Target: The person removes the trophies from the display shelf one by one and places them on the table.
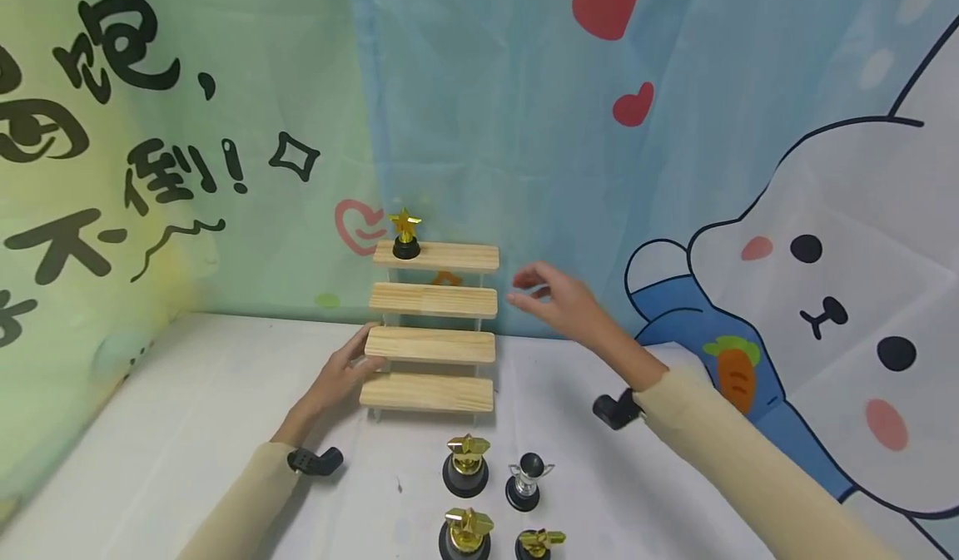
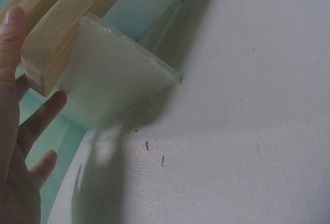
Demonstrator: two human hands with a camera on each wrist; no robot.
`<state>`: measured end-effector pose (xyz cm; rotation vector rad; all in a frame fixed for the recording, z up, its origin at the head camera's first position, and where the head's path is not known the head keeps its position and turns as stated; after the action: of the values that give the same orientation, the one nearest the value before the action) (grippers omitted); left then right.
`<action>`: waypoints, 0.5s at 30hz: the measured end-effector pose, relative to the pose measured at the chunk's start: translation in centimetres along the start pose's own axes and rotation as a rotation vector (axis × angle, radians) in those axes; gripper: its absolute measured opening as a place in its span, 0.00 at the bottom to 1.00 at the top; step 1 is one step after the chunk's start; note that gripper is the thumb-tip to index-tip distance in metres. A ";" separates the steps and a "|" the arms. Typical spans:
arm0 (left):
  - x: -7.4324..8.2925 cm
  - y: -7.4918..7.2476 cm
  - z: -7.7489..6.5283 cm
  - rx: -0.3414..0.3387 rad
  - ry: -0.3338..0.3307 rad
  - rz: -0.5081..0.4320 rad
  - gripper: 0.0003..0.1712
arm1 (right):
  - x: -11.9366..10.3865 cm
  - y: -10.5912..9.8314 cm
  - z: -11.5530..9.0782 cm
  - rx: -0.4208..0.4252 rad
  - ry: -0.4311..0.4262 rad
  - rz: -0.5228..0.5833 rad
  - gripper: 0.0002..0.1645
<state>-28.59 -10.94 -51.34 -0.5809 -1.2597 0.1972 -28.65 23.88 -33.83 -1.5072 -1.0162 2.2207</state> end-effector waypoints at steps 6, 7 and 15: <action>1.2 -0.4 -0.3 0.008 0.006 -0.003 0.38 | -2.2 2.2 6.2 -0.022 -0.007 0.036 0.26; 1.1 -0.4 -0.3 0.009 0.009 -0.007 0.38 | -2.5 2.5 6.9 -0.024 -0.010 0.043 0.26; 0.8 -0.2 -0.3 0.017 0.003 -0.015 0.38 | -3.1 3.2 11.0 -0.010 -0.033 0.036 0.25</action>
<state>-28.06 -10.82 -50.64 -0.5563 -1.2576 0.1942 -36.62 15.43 -31.51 -1.5090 -1.0194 2.2759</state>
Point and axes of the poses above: each hand's wrist, its own z-axis towards the middle knuckle, its own y-axis out of the palm, x = y × z, the point moved 2 cm from there along z, towards the middle knuckle, and after that the axes turned 9 degrees about z, right-handed, at the moved point
